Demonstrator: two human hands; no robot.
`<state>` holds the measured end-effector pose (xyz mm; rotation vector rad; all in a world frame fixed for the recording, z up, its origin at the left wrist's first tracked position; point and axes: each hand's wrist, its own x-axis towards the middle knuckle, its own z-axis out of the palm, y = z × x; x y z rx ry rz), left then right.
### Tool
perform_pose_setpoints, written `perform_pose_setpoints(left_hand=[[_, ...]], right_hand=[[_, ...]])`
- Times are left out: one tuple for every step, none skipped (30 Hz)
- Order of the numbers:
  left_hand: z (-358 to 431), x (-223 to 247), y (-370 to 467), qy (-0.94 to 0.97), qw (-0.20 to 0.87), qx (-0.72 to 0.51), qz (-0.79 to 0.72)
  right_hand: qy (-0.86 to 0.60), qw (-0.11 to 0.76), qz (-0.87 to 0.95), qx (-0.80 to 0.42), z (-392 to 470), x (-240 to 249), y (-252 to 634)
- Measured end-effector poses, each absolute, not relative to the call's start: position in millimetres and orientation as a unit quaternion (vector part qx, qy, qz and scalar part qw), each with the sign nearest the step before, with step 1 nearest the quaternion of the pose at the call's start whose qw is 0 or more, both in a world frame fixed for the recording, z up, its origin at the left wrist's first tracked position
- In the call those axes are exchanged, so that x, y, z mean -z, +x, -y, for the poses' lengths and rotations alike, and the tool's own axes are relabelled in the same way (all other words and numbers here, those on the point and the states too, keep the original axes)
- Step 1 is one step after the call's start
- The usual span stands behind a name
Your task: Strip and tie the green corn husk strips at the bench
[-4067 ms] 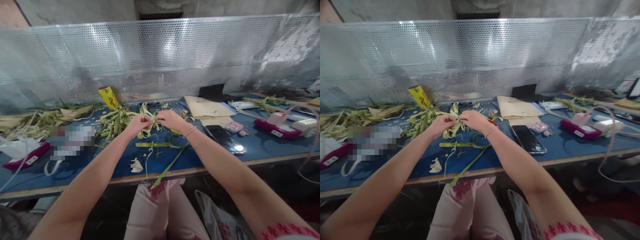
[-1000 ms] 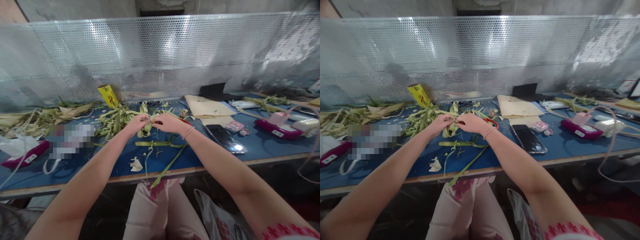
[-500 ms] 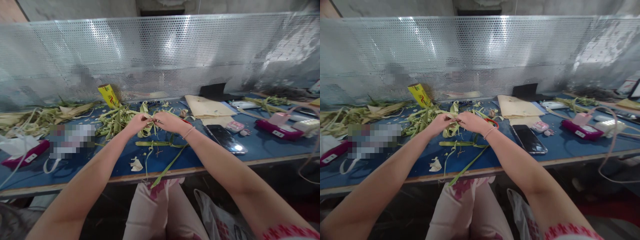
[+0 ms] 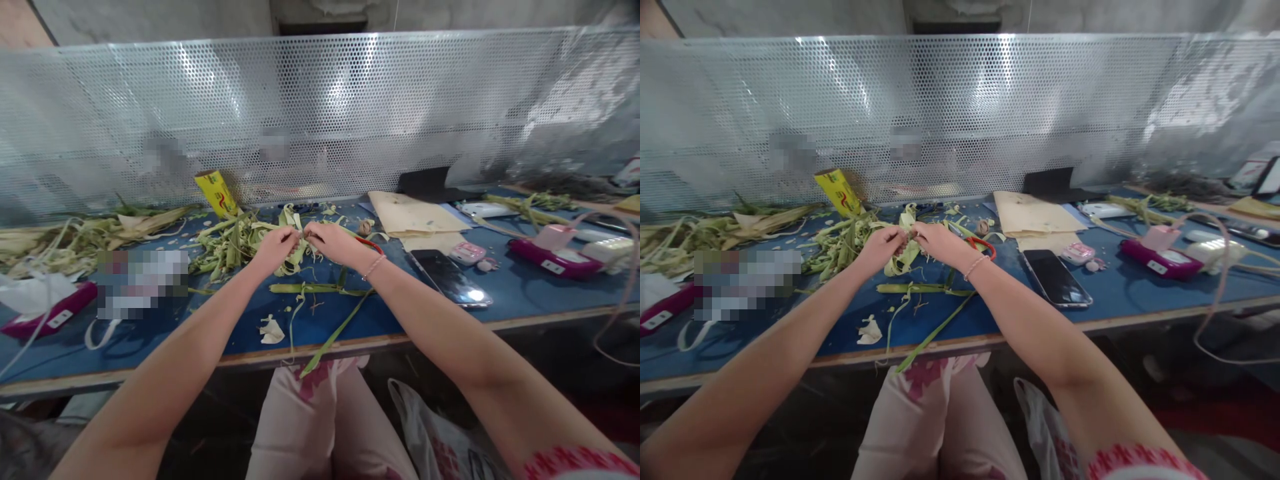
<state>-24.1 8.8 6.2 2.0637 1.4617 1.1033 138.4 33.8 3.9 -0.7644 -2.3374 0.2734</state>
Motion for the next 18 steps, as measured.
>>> perform_pose_setpoints(left_hand=[[-10.7, -4.9, -25.6, 0.733, 0.189, -0.403, -0.514], [-12.2, -4.2, -27.1, 0.732, 0.186, -0.412, -0.51], [-13.2, -4.1, -28.3, 0.732, 0.182, -0.415, -0.508], [-13.7, -4.4, -29.1, 0.732, 0.179, -0.417, -0.509], [-13.7, -4.9, -29.4, 0.732, 0.177, -0.416, -0.511], [-13.4, -5.6, -29.2, 0.731, 0.174, -0.414, -0.513], [-13.0, -6.2, -28.8, 0.731, 0.169, -0.413, -0.516], [-12.6, -6.8, -28.2, 0.73, 0.162, -0.413, -0.519], [-12.2, -7.3, -27.6, 0.73, 0.154, -0.414, -0.522], [-12.1, -7.7, -27.1, 0.73, 0.147, -0.413, -0.524], [-12.1, -8.1, -26.8, 0.73, 0.142, -0.413, -0.526], [-12.2, -8.4, -26.7, 0.731, 0.138, -0.41, -0.528], [-12.4, -8.9, -26.8, 0.732, 0.137, -0.407, -0.529], [-12.4, -9.4, -26.9, 0.732, 0.137, -0.405, -0.53], [-12.2, -10.1, -27.2, 0.733, 0.137, -0.402, -0.531], [-11.8, -11.1, -27.4, 0.734, 0.133, -0.399, -0.533], [-11.0, -12.3, -27.5, 0.735, 0.125, -0.395, -0.536], [-9.9, -13.8, -27.6, 0.739, 0.112, -0.388, -0.539]], right_hand=[[-0.29, 0.322, 0.894, -0.116, -33.9, -4.0, 138.1], [-0.289, 0.316, 0.895, -0.128, -33.9, -4.0, 137.8], [-0.289, 0.31, 0.895, -0.138, -34.0, -3.9, 137.6], [-0.289, 0.305, 0.895, -0.148, -34.1, -3.8, 137.3], [-0.29, 0.303, 0.894, -0.157, -34.3, -3.6, 137.2], [-0.289, 0.303, 0.894, -0.163, -34.6, -3.5, 137.0], [-0.286, 0.304, 0.893, -0.17, -34.9, -3.4, 137.0], [-0.282, 0.308, 0.891, -0.18, -35.3, -3.3, 137.1], [-0.277, 0.311, 0.888, -0.196, -35.6, -3.3, 137.2], [-0.272, 0.313, 0.884, -0.214, -36.0, -3.3, 137.4], [-0.269, 0.314, 0.88, -0.234, -36.4, -3.3, 137.6], [-0.266, 0.313, 0.876, -0.251, -36.8, -3.4, 138.0], [-0.264, 0.312, 0.874, -0.264, -37.3, -3.5, 138.4], [-0.262, 0.312, 0.873, -0.269, -37.8, -3.6, 138.9], [-0.26, 0.314, 0.873, -0.268, -38.3, -3.8, 139.5], [-0.257, 0.316, 0.874, -0.264, -38.8, -4.0, 140.1], [-0.254, 0.318, 0.875, -0.262, -39.2, -4.3, 140.7], [-0.251, 0.318, 0.876, -0.262, -39.4, -4.7, 141.3]])
